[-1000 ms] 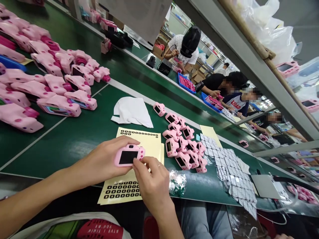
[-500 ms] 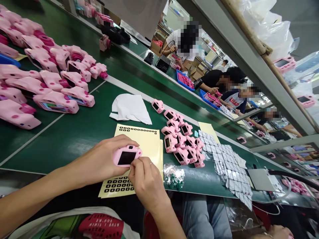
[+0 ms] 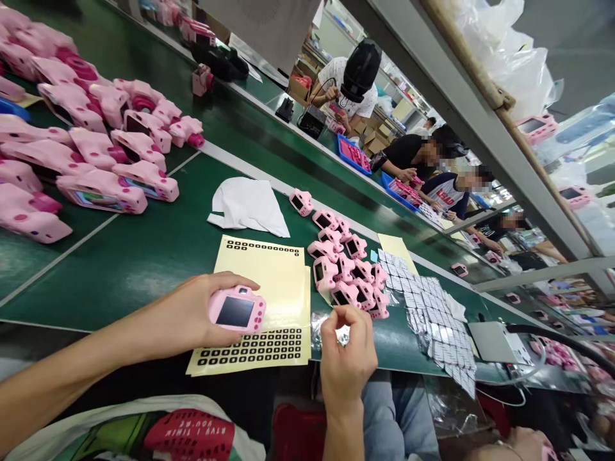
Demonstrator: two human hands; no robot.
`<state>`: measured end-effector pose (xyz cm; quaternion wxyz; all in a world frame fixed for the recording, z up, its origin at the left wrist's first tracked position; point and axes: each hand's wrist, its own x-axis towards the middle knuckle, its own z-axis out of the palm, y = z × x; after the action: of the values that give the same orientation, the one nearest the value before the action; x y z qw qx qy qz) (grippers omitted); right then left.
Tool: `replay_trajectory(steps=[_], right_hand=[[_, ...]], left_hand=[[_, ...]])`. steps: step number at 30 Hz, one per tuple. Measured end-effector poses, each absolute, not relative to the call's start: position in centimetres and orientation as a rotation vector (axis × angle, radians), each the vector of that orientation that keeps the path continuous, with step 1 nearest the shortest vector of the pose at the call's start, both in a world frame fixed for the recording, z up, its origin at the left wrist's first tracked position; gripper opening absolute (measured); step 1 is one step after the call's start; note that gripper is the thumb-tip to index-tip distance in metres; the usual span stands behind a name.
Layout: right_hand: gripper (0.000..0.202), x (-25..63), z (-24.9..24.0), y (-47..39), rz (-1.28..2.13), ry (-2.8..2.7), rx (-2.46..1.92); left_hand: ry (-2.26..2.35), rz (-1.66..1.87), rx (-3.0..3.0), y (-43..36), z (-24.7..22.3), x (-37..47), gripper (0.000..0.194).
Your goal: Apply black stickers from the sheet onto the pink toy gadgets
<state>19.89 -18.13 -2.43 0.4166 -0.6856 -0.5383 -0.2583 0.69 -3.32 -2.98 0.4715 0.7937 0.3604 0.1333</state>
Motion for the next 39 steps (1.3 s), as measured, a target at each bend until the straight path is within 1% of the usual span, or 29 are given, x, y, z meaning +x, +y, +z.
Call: replay_trajectory(steps=[3,5,7,9,12,14,17,18,21,23,24,27,28,29,31,33,36,39], right_hand=[[0.012,21.9,-4.3,-20.7,-0.799,-1.533,-1.929],[0.014,23.0,-6.2,-22.2,-0.797,-1.690,-2.044],[0.018,23.8,-7.7,-23.3,-0.630,-1.872,-2.120],[0.021,24.2,-8.3,-24.1,-0.383,-1.952,-2.192],[0.021,24.2,-7.2,-24.5,-0.087,-1.824,-2.254],[0.017,23.8,-5.8,-24.4,-0.011,-1.641,-2.205],[0.014,22.4,-4.4,-23.6,0.085,-1.274,-2.004],[0.017,21.9,-4.3,-23.2,0.188,-1.169,-1.910],[0.038,20.3,-4.7,-22.1,0.635,-0.996,-1.632],[0.041,20.1,-5.0,-21.8,0.809,-0.960,-1.525],[0.038,20.3,-5.1,-21.9,0.845,-0.951,-1.504],[0.032,22.4,-4.8,-23.1,0.770,-0.857,-1.572],[0.032,23.5,-4.8,-23.8,0.689,-0.798,-1.631],[0.033,24.7,-4.9,-24.6,0.578,-0.734,-1.701],[0.034,27.1,-5.6,-26.4,0.343,-0.619,-1.838],[0.036,29.3,-7.2,-28.1,0.192,-0.561,-1.936],[0.036,31.7,-10.2,-29.6,0.145,-0.534,-1.989],[0.038,33.5,-12.7,-29.5,0.107,-0.501,-1.974]], left_hand=[[0.859,0.389,1.955,-2.6,-4.2,0.5,0.061],[0.849,0.417,1.943,-2.2,-4.6,0.6,0.061],[0.831,0.447,1.937,-2.1,-4.7,1.1,0.059],[0.781,0.492,1.977,-2.1,-4.7,1.7,0.058],[0.679,0.567,2.079,-2.5,-4.8,2.9,0.056],[0.610,0.573,2.108,-2.8,-4.7,3.6,0.052],[0.497,0.546,2.106,-3.6,-4.5,4.6,0.047],[0.447,0.540,2.098,-3.9,-4.4,5.0,0.047],[0.267,0.494,2.036,-5.2,-4.0,6.2,0.043],[0.171,0.430,2.027,-6.0,-4.0,6.8,0.044],[0.148,0.394,2.049,-6.3,-4.1,6.9,0.052],[0.170,0.310,2.196,-6.3,-5.0,6.5,0.082],[0.196,0.314,2.246,-5.9,-5.4,6.1,0.084],[0.239,0.338,2.292,-5.3,-5.8,5.6,0.080],[0.377,0.460,2.371,-3.4,-6.6,4.3,0.061],[0.568,0.644,2.442,-1.1,-6.9,2.6,0.046],[0.824,0.907,2.552,2.2,-6.2,-0.5,0.043],[1.045,1.002,2.655,5.1,-4.6,-3.9,0.051]])
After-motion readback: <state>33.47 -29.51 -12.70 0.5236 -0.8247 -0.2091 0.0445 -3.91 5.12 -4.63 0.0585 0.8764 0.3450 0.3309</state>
